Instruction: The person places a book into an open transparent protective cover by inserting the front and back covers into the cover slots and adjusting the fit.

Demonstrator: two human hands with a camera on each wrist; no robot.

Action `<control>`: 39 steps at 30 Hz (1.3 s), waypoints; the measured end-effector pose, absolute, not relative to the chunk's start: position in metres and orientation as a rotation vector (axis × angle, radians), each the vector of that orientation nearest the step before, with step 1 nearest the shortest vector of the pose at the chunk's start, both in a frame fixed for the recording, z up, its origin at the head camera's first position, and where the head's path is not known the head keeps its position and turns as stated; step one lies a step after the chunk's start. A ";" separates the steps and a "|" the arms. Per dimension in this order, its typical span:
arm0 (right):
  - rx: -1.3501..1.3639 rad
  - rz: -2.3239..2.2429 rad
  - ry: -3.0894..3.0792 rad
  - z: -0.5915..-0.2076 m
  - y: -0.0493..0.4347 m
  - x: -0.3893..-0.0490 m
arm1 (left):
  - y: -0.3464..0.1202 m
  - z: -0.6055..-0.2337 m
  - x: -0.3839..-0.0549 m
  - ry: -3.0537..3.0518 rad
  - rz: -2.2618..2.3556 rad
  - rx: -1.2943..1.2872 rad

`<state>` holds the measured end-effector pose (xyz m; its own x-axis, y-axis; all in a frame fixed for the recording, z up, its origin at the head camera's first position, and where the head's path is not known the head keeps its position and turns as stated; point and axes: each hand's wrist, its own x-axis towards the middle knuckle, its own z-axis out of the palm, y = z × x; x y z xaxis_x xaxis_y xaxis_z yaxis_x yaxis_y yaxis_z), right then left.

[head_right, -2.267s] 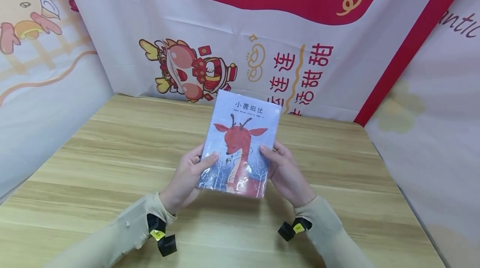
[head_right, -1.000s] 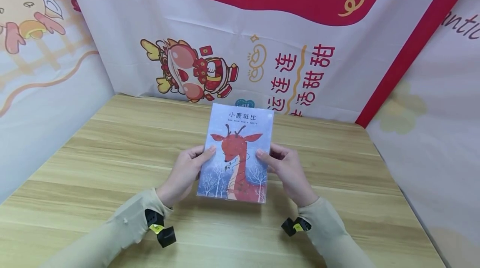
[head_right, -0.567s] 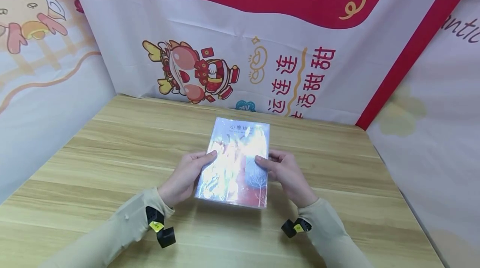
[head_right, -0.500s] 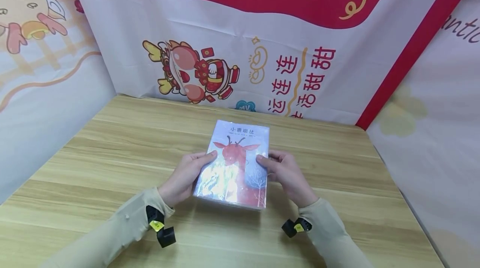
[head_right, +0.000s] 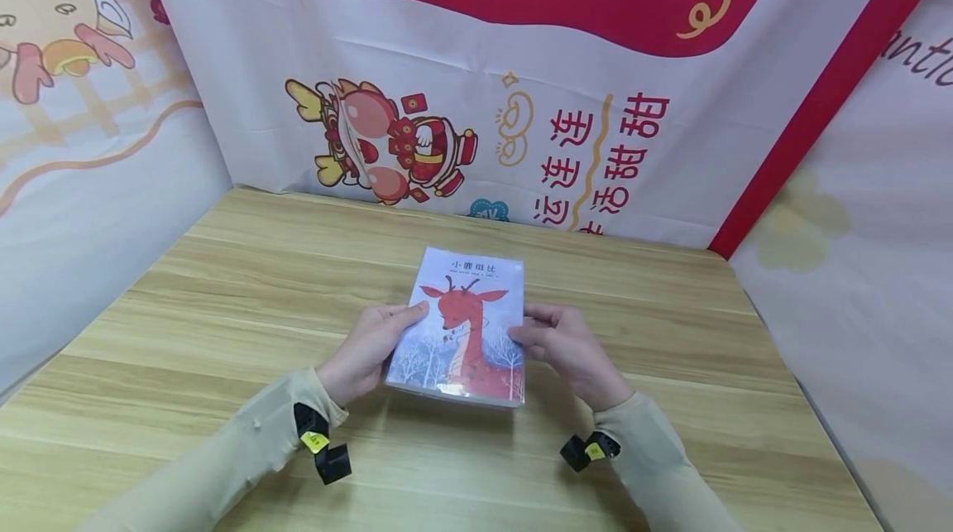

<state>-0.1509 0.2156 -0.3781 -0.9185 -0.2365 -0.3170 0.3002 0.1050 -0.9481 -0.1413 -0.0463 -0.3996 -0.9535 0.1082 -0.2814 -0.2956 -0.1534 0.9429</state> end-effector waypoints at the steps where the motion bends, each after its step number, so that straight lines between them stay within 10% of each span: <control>1: 0.065 -1.857 2.015 -0.378 0.216 -0.151 | -0.046 -0.400 -0.141 1.849 2.192 -0.212; 39: -0.040 -1.524 2.241 -0.392 0.226 -0.161 | -0.049 -0.411 -0.148 1.958 2.051 -0.090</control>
